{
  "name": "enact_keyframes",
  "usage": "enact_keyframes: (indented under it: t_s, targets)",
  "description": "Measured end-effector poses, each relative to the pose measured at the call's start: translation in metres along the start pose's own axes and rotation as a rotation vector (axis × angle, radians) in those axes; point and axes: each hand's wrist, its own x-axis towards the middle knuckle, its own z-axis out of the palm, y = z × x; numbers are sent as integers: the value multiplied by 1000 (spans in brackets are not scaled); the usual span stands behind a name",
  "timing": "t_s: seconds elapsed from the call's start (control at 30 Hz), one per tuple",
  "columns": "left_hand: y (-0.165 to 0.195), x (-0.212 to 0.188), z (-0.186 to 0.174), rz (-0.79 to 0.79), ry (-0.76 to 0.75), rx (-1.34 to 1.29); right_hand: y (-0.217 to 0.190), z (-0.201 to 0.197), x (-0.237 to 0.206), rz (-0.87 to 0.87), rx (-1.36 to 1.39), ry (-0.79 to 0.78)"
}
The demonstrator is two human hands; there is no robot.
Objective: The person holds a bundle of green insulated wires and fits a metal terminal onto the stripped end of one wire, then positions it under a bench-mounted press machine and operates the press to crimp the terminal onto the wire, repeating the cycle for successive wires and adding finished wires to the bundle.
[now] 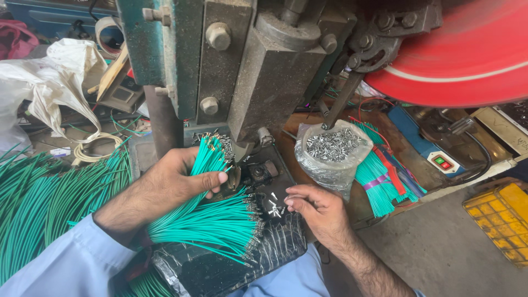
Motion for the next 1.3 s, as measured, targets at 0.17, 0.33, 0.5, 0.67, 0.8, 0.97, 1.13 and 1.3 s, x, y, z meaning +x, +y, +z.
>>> enact_keyframes:
  t_s: [0.17, 0.33, 0.5, 0.67, 0.8, 0.97, 1.13, 1.3]
  targets:
    - [4, -4, 1, -30, 26, 34, -19, 6, -6, -157, -214, 27]
    - [5, -4, 0, 10, -14, -28, -40, 9, -5, -323, -313, 19]
    - [2, -3, -1, 42, -20, -40, -43, 13, -1, -353, -245, 22]
    - [4, -2, -1, -21, 24, 26, -44, 19, 5, -465, -239, 69]
    - [6, -4, 0, -39, 34, 22, -48, 20, 11, -480, -309, 101]
    - [7, -4, 1, -12, 22, -9, -53, 22, 19, -380, -301, 38]
    - [5, -4, 0, 39, 9, -38, -59, 21, 23, -374, -335, 66]
    - [8, -6, 1, 13, 12, -68, -57, 30, 38, -353, -201, 98]
